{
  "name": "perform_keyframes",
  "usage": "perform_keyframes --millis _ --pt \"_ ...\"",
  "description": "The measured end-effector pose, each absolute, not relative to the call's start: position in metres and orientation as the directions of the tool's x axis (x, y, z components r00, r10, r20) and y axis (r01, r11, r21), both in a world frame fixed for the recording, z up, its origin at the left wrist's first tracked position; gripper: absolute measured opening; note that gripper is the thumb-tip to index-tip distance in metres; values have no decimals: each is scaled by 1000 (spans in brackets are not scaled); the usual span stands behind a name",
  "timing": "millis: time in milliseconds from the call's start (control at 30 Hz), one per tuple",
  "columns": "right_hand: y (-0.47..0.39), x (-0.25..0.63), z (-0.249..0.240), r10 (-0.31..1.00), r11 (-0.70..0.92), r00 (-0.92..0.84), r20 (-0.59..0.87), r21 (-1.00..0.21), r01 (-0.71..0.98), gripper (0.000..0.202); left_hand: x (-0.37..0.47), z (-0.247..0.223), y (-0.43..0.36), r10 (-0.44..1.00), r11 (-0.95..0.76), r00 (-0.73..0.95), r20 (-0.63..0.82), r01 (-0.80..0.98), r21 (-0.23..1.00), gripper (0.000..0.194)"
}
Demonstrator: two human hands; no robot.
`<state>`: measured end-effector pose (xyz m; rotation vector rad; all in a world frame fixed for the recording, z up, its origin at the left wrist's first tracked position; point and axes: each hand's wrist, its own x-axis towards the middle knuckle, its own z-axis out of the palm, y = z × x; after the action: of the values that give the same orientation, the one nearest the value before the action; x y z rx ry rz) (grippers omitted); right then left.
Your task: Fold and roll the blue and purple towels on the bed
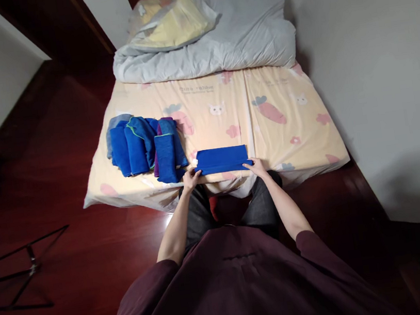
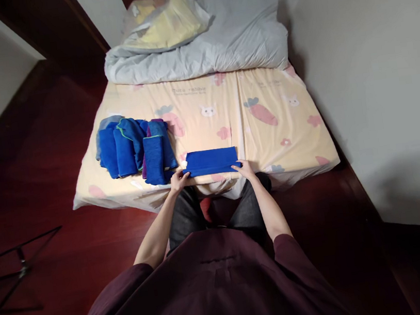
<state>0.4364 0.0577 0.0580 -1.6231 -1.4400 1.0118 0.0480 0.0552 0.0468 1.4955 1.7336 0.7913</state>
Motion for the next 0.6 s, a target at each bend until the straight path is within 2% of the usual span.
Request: perform_keyframes --millis 233,600 --pt "48 437 46 984 -160 148 -104 -880 448 57 52 43 51 980 200 -136 -147 628 752 33" --pt "50 431 46 982 -175 155 -109 -828 532 55 54 46 50 971 235 -143 -189 689 686 29"
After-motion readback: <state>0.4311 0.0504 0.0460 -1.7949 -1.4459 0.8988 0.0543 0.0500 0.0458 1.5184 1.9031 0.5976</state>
